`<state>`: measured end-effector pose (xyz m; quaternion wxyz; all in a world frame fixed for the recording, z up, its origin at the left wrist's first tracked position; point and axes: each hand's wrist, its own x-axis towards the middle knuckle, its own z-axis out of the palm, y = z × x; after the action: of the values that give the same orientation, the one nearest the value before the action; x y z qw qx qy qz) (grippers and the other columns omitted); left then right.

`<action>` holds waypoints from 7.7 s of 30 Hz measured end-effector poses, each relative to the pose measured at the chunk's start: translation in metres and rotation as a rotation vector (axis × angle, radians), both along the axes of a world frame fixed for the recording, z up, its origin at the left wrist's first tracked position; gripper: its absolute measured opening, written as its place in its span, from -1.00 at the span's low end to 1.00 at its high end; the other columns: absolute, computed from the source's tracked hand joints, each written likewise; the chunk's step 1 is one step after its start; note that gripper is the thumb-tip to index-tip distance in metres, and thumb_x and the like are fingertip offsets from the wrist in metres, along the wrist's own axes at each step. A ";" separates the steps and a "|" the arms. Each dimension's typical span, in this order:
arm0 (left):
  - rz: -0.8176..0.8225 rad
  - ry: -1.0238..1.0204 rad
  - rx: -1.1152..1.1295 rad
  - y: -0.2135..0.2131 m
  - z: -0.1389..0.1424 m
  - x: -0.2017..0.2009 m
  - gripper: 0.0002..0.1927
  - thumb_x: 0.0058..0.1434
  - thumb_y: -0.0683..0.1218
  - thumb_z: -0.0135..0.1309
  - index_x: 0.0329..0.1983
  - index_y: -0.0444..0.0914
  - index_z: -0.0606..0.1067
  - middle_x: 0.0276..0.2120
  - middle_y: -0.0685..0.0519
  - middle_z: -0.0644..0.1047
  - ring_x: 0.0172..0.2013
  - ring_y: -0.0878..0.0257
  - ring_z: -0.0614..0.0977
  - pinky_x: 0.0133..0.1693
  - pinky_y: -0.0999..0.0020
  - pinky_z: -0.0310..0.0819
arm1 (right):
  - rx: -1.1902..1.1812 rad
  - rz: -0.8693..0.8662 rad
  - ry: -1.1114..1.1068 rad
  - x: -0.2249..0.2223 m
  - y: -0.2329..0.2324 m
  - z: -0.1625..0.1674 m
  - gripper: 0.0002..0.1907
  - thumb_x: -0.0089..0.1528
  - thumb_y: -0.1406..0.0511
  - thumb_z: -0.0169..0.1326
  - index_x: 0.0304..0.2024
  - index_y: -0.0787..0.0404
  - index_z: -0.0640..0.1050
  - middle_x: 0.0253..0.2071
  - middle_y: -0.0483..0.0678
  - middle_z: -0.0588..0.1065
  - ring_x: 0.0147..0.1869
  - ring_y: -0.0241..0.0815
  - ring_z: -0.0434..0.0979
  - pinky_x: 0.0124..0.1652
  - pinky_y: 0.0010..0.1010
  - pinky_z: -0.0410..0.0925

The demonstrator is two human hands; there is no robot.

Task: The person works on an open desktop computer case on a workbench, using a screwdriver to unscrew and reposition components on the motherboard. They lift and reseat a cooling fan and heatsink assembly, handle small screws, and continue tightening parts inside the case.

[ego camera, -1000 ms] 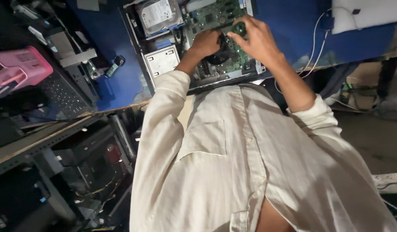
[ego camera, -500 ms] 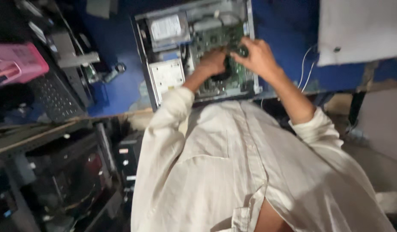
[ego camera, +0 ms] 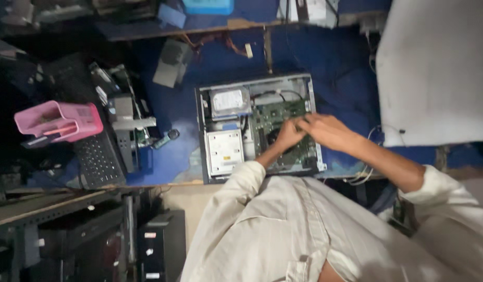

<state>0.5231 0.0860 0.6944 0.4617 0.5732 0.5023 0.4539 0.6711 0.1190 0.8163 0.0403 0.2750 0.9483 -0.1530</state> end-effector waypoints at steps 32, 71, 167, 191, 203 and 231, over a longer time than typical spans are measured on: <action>0.246 -0.079 0.051 0.008 -0.021 0.042 -0.57 0.17 -0.25 0.02 0.15 -0.25 0.42 -0.18 -0.10 0.60 -0.16 0.02 0.72 -0.11 0.25 0.56 | 0.033 -0.175 -0.508 -0.012 0.012 0.009 -0.59 0.46 0.01 -0.05 0.00 0.22 0.42 -0.33 0.11 0.59 -0.26 0.01 0.67 -0.32 -0.20 0.47; 0.348 0.017 0.247 -0.005 -0.010 0.032 -0.54 -0.02 -0.21 0.20 -0.01 -0.35 0.42 -0.20 -0.19 0.54 -0.17 -0.12 0.57 -0.12 0.07 0.45 | 0.237 -0.042 -0.023 -0.002 0.013 -0.011 -0.60 0.17 0.13 0.09 -0.14 0.33 0.45 -0.29 0.14 0.50 -0.26 0.10 0.58 -0.32 -0.17 0.46; -0.063 -0.179 0.174 0.020 -0.029 0.021 -0.72 0.06 -0.25 0.18 -0.13 -0.33 0.56 -0.27 -0.02 0.64 -0.22 0.28 0.64 -0.14 0.33 0.54 | 0.213 0.159 0.011 0.015 0.023 -0.008 -0.61 0.04 0.38 0.09 -0.06 0.30 0.44 -0.17 0.09 0.45 -0.16 0.01 0.61 -0.28 -0.26 0.49; 0.152 0.013 0.125 -0.002 -0.034 0.033 -0.54 -0.05 -0.19 0.28 -0.05 -0.34 0.49 -0.21 -0.20 0.59 -0.14 -0.16 0.66 -0.11 0.13 0.53 | 0.204 0.130 0.104 0.022 0.026 -0.017 -0.65 0.26 0.10 0.03 -0.25 0.27 0.37 -0.42 0.07 0.52 -0.34 0.07 0.60 -0.36 -0.15 0.45; 0.197 -0.088 0.076 0.005 -0.038 0.034 -0.76 0.11 -0.16 0.22 -0.14 -0.29 0.56 -0.35 -0.11 0.61 -0.35 0.11 0.69 -0.28 0.27 0.51 | 0.332 0.216 0.255 0.002 0.020 -0.014 -0.77 0.05 0.29 0.10 -0.29 0.19 0.39 -0.41 0.09 0.50 -0.41 0.03 0.62 -0.51 -0.26 0.41; -0.121 -0.049 -0.006 0.018 -0.036 0.022 -0.77 0.00 -0.14 0.24 -0.28 -0.32 0.57 -0.38 -0.07 0.64 -0.33 0.19 0.71 -0.29 0.27 0.55 | 0.039 0.124 -0.119 0.020 0.037 -0.045 -0.70 0.33 0.15 -0.04 -0.11 0.26 0.35 -0.44 0.08 0.49 -0.46 0.12 0.62 -0.52 -0.07 0.41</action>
<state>0.5454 0.1038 0.6582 0.5022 0.5897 0.4567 0.4377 0.6915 0.1560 0.7711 0.1007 0.2250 0.9623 -0.1151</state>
